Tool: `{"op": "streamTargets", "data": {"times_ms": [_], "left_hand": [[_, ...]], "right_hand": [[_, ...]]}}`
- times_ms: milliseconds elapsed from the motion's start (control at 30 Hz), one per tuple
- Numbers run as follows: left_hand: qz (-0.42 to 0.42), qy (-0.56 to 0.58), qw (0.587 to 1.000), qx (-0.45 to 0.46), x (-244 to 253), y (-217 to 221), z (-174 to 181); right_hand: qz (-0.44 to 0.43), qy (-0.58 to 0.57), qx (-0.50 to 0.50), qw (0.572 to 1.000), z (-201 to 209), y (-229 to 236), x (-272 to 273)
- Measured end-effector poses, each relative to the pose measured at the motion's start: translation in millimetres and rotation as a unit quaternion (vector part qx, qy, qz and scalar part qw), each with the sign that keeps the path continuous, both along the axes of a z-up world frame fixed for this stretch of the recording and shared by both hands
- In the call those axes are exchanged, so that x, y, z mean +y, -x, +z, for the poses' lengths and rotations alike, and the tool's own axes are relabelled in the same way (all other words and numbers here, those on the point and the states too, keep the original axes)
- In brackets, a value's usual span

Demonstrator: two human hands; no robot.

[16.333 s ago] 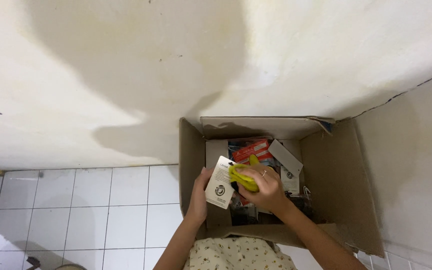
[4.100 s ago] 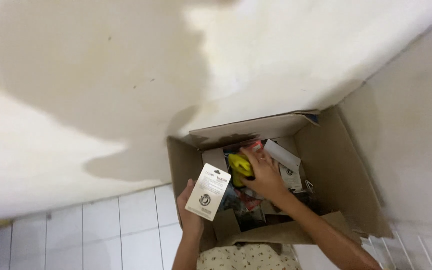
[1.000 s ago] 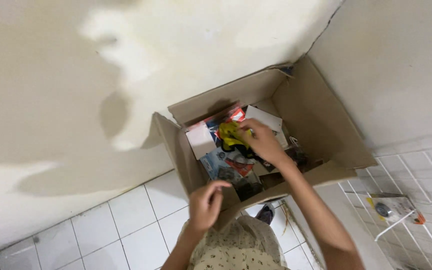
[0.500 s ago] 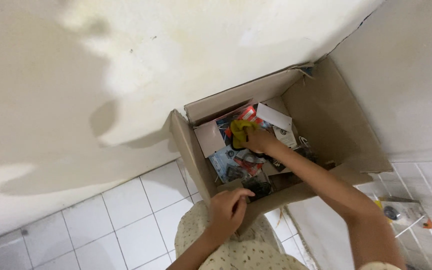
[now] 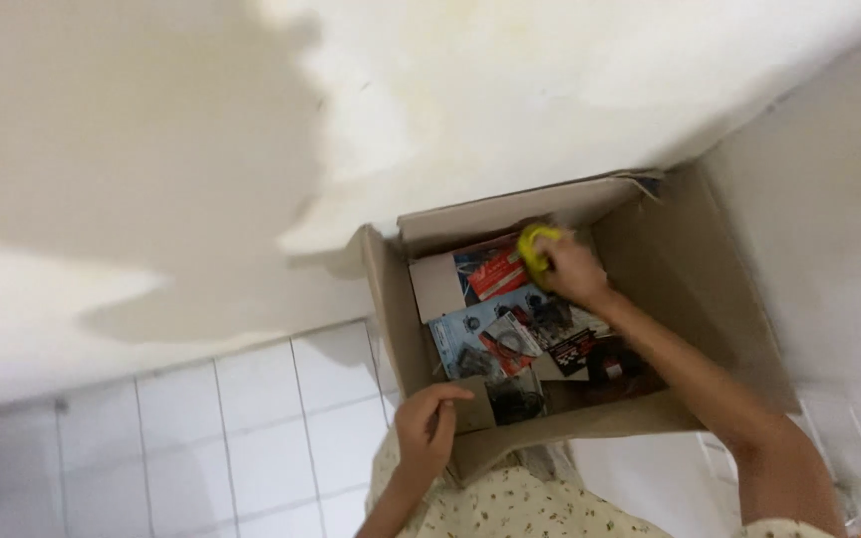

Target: The person wipes several small packaged items with a yellow cloth and places them on a wall-mounted wire rack. The person picks up each item from a cardboard box, wipes it, and hangs it on the rack. This is repeated for multiple items throughout the clip.

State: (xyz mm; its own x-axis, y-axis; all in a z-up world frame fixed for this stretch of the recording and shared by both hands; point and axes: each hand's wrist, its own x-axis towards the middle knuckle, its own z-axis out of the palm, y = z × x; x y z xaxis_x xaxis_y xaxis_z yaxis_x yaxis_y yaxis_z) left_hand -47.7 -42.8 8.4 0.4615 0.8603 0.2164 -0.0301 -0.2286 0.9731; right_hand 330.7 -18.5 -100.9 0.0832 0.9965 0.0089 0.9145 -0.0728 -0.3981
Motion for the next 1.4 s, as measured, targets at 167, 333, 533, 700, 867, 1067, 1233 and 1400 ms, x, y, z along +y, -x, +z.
{"op": "streamTargets", "data": {"times_ms": [167,333,533,700,867,1067,1233,1400], "left_hand": [[0.009,0.029,0.999,-0.013,-1.7,1.2,14.9],[0.018,0.064,0.996,0.052,-3.0,1.0,19.2],[0.033,0.062,0.992,0.100,-4.0,-0.9,20.0],[0.059,0.052,0.988,0.132,-6.4,4.4,11.5],[0.080,0.082,0.987,0.114,-7.0,7.9,7.5],[0.067,0.101,0.987,0.108,-5.1,4.4,16.5],[0.076,0.086,0.987,0.109,-5.3,5.0,12.1],[0.074,0.083,0.988,0.105,-6.2,5.6,11.3]], "right_hand": [[-0.018,0.000,0.146,0.989,87.5,-15.1,-8.1],[-0.059,0.062,0.104,0.991,107.9,-25.0,-15.5],[-0.147,0.169,0.031,0.974,101.3,-33.0,-9.8],[-0.199,0.195,0.064,0.958,87.3,-44.0,-14.5],[-0.115,0.469,-0.009,0.876,61.5,-58.1,-17.5],[0.064,0.569,-0.017,0.820,-81.3,-56.0,-58.3],[-0.023,0.544,-0.140,0.827,-127.7,-79.9,-70.1],[-0.137,0.434,-0.170,0.874,-91.0,-83.5,-65.4]]}}
